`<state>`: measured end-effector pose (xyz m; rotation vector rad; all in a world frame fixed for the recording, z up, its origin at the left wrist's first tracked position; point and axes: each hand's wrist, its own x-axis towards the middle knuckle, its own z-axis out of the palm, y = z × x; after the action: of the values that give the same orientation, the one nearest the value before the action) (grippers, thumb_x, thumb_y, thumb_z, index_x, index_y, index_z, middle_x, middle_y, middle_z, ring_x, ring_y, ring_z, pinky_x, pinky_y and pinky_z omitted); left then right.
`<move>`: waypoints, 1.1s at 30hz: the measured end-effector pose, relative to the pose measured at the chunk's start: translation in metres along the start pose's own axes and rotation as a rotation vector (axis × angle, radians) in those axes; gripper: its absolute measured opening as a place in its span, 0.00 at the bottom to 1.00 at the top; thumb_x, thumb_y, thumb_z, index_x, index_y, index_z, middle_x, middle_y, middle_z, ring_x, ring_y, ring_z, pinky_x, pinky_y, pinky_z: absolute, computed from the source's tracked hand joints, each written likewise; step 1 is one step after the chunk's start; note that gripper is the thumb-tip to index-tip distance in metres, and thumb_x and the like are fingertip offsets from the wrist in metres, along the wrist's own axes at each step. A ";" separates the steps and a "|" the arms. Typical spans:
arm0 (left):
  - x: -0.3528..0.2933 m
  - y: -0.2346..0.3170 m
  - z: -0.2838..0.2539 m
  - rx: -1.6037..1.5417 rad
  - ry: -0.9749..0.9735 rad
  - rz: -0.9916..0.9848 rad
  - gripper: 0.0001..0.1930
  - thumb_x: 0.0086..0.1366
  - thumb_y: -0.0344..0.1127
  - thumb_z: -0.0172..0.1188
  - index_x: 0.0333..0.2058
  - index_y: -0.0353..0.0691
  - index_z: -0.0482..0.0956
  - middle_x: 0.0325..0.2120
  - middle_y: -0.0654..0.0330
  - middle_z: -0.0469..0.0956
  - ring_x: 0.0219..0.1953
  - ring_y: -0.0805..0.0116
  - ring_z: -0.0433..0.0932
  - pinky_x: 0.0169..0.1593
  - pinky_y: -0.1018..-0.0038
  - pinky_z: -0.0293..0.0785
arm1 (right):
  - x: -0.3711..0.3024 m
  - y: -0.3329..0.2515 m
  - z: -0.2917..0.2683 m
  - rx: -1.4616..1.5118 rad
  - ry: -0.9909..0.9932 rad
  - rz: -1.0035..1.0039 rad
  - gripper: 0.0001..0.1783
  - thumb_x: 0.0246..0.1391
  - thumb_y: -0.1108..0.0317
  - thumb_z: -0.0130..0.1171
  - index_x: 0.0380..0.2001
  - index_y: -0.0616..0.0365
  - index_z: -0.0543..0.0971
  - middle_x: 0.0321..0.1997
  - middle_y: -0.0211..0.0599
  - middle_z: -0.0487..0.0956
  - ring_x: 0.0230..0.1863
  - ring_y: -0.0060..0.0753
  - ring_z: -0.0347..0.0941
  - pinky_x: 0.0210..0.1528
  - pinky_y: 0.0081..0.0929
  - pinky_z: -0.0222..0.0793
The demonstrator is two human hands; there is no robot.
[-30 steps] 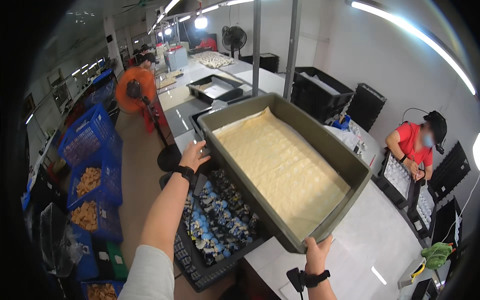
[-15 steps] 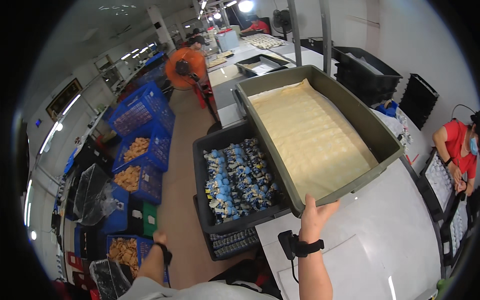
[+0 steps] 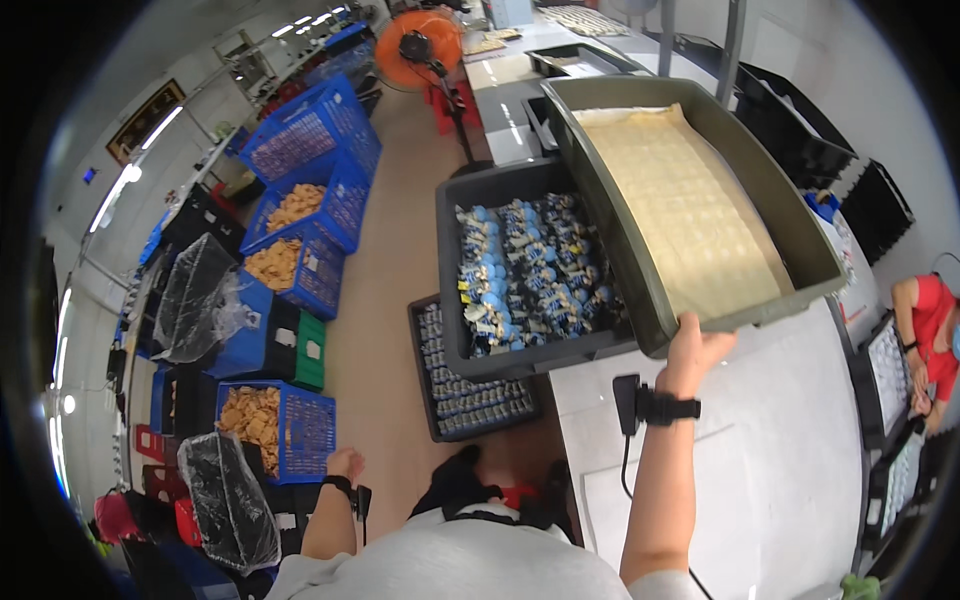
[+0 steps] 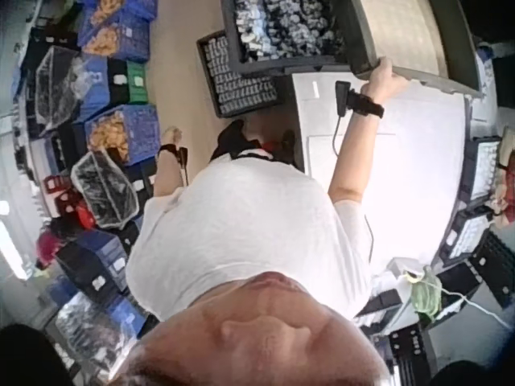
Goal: The person assembles small blue and white figures by hand, picking them up from a tray and placing them on the table. They handle the figures one at a time, occasionally adjusting their position.
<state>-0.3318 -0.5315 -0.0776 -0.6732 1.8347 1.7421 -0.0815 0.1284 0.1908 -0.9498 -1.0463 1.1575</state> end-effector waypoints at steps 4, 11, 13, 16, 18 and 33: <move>-0.064 0.069 0.070 0.038 0.118 0.063 0.08 0.57 0.29 0.50 0.37 0.46 0.70 0.27 0.61 0.75 0.31 0.61 0.77 0.37 0.64 0.73 | 0.021 0.027 -0.003 -0.129 0.011 -0.010 0.18 0.40 0.76 0.55 0.39 0.66 0.69 0.37 0.37 0.73 0.35 0.30 0.71 0.34 0.26 0.67; 0.032 0.004 -0.107 0.018 0.171 -0.006 0.09 0.59 0.30 0.50 0.40 0.42 0.71 0.26 0.58 0.75 0.29 0.62 0.76 0.29 0.66 0.74 | -0.002 0.030 -0.031 -0.040 0.125 0.104 0.27 0.51 0.52 0.54 0.48 0.60 0.67 0.42 0.36 0.70 0.41 0.30 0.69 0.41 0.34 0.68; 0.027 -0.020 -0.171 0.021 0.305 -0.138 0.09 0.58 0.29 0.49 0.39 0.40 0.72 0.23 0.57 0.74 0.23 0.64 0.75 0.23 0.69 0.72 | -0.068 0.045 -0.030 -0.035 0.294 -0.037 0.28 0.54 0.51 0.51 0.50 0.63 0.65 0.42 0.37 0.69 0.39 0.29 0.67 0.41 0.32 0.65; 0.027 -0.103 -0.315 -0.089 0.272 -0.380 0.06 0.59 0.29 0.48 0.31 0.38 0.74 0.16 0.56 0.73 0.16 0.65 0.73 0.16 0.71 0.69 | -0.184 0.087 -0.051 -0.350 0.157 -0.024 0.23 0.58 0.55 0.46 0.49 0.62 0.66 0.37 0.34 0.72 0.35 0.25 0.68 0.34 0.23 0.63; 0.020 -0.091 -0.345 0.317 0.286 -0.498 0.07 0.59 0.31 0.47 0.24 0.39 0.71 0.13 0.57 0.69 0.12 0.65 0.70 0.15 0.70 0.66 | -0.283 0.092 -0.032 -0.420 -0.067 0.231 0.15 0.55 0.69 0.47 0.46 0.57 0.69 0.30 0.30 0.74 0.25 0.20 0.68 0.25 0.16 0.62; 0.174 0.150 -0.058 0.869 -0.101 0.333 0.09 0.54 0.31 0.54 0.35 0.38 0.78 0.25 0.57 0.78 0.27 0.69 0.76 0.31 0.72 0.71 | -0.458 0.257 -0.192 -0.997 -0.458 0.707 0.10 0.47 0.73 0.56 0.34 0.65 0.78 0.30 0.49 0.80 0.27 0.35 0.79 0.27 0.29 0.75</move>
<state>-0.5633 -0.5829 -0.0804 0.0717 2.4331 0.9285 0.0037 -0.2917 -0.1684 -2.0092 -1.8085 1.4675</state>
